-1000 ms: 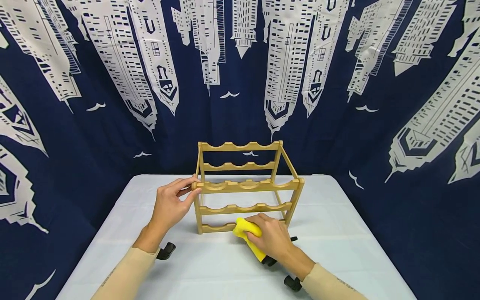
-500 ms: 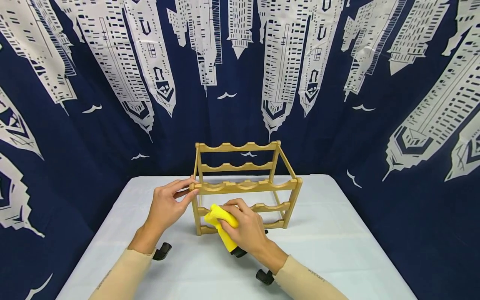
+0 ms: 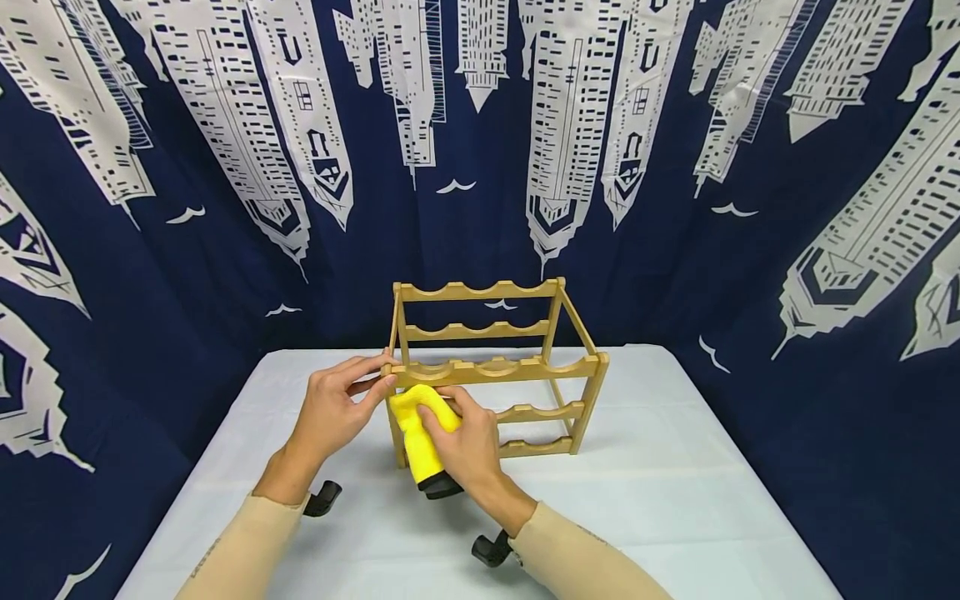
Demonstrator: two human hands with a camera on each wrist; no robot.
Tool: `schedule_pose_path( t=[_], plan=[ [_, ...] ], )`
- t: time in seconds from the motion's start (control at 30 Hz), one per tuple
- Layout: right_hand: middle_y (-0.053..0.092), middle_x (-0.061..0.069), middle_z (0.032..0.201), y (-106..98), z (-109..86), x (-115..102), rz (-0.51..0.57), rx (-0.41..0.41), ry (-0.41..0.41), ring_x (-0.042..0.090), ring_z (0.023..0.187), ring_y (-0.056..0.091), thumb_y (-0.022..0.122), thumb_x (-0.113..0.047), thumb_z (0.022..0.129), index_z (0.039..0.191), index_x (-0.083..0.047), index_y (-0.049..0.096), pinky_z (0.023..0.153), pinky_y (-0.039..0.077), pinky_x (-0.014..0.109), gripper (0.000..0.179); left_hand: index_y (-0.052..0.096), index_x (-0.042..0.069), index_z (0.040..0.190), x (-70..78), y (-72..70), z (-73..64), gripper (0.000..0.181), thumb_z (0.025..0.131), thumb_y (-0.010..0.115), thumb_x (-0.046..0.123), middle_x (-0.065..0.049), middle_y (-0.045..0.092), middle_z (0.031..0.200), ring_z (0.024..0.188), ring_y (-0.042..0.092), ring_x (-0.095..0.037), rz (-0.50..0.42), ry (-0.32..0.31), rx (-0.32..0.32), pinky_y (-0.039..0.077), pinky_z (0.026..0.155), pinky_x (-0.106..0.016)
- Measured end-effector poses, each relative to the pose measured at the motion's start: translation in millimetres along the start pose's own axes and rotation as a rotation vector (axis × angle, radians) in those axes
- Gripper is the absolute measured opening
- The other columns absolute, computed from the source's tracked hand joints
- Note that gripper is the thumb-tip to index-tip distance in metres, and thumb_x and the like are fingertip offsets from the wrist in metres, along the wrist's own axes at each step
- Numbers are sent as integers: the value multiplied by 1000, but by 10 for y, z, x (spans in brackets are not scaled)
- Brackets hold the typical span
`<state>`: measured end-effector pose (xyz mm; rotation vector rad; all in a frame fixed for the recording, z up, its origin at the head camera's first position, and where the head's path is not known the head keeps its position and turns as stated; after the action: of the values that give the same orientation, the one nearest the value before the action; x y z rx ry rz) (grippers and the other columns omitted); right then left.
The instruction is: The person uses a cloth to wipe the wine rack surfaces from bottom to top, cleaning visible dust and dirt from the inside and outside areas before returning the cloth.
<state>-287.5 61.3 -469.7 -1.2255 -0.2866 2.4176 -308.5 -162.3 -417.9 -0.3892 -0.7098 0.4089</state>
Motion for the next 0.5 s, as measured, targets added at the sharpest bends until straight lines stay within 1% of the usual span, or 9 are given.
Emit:
schedule_pose_path(
  t=[0.1, 0.2, 0.3, 0.4, 0.5],
  plan=[
    [91, 10, 104, 55, 26, -21, 22, 22, 17, 20, 78, 83, 94, -24, 102, 120, -8, 86, 66, 63, 19, 26, 84, 5, 139, 2, -4, 9, 36, 103, 88, 3, -12, 88, 128, 118, 87, -34, 4, -6, -5, 73, 92, -35],
    [88, 10, 102, 102, 49, -35, -2, 42, 23, 20, 86, 79, 96, -26, 99, 115, -9, 91, 72, 63, 21, 25, 83, 5, 141, 1, 5, 5, 36, 104, 87, 3, -12, 88, 129, 120, 86, -35, 1, -16, -10, 73, 92, -33],
    [84, 9, 100, 131, 60, -41, -27, 62, 33, 22, 90, 75, 99, -29, 96, 113, -10, 93, 74, 63, 23, 26, 83, 4, 141, -3, 15, -5, 36, 105, 86, 2, -13, 88, 130, 120, 86, -36, -3, -17, -11, 73, 93, -28],
    [87, 8, 100, 142, 66, -40, -12, 83, 33, 22, 89, 79, 101, -29, 94, 112, -11, 93, 74, 65, 23, 26, 83, 4, 141, -5, 13, -6, 37, 104, 87, 2, -13, 88, 131, 120, 86, -36, -2, -18, -6, 72, 93, -26],
    [90, 4, 105, 134, 47, -29, 31, 89, 12, 20, 89, 84, 101, -27, 94, 114, -13, 90, 77, 69, 24, 27, 84, 4, 140, -1, 5, -5, 36, 104, 87, 2, -14, 88, 130, 119, 87, -36, 0, -16, 0, 73, 92, -31]
  ],
)
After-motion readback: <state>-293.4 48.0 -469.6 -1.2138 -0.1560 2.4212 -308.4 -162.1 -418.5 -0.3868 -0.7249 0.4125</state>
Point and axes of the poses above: each hand's wrist, its own z-axis towards the middle knuckle, its own y-axis out of the palm, x = y × z, the point moved 1 cm from there along z, towards the middle knuckle
